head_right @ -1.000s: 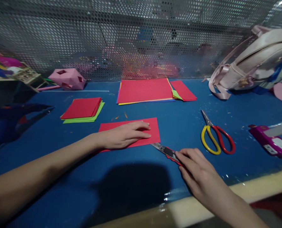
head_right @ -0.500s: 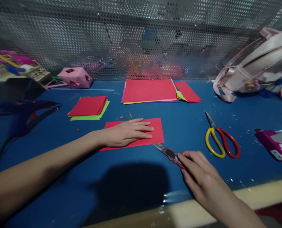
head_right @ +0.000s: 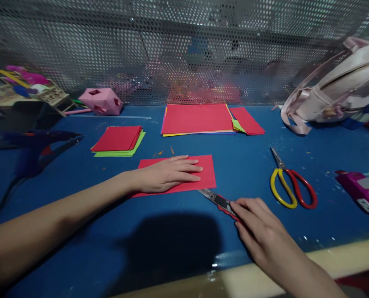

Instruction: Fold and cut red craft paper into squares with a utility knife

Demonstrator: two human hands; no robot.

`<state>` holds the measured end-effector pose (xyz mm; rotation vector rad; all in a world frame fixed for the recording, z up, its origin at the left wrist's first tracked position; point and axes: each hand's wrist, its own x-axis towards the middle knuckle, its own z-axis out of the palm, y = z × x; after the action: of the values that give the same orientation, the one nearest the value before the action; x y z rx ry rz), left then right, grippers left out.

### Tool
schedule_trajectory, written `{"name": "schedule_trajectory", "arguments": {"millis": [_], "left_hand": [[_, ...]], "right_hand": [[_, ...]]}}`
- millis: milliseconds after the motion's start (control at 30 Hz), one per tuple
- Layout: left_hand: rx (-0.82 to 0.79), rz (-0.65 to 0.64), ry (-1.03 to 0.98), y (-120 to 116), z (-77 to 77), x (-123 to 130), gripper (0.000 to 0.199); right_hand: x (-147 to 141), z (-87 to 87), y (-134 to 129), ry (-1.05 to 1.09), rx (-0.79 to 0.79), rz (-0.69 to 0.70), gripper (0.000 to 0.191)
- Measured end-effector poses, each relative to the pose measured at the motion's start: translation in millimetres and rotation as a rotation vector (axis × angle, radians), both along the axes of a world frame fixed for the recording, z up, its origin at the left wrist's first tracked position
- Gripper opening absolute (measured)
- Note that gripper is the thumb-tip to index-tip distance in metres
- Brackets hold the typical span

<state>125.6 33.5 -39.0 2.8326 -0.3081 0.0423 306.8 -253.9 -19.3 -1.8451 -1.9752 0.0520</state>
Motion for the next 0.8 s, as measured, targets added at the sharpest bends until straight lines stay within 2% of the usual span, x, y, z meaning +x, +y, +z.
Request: {"name": "schedule_trajectory", "arguments": {"millis": [800], "left_hand": [[-0.026,-0.003,0.010,1.0,0.2,-0.1,0.042]], "right_hand": [[-8.0,3.4,9.4,0.018,-0.004,0.028,0.033]]}}
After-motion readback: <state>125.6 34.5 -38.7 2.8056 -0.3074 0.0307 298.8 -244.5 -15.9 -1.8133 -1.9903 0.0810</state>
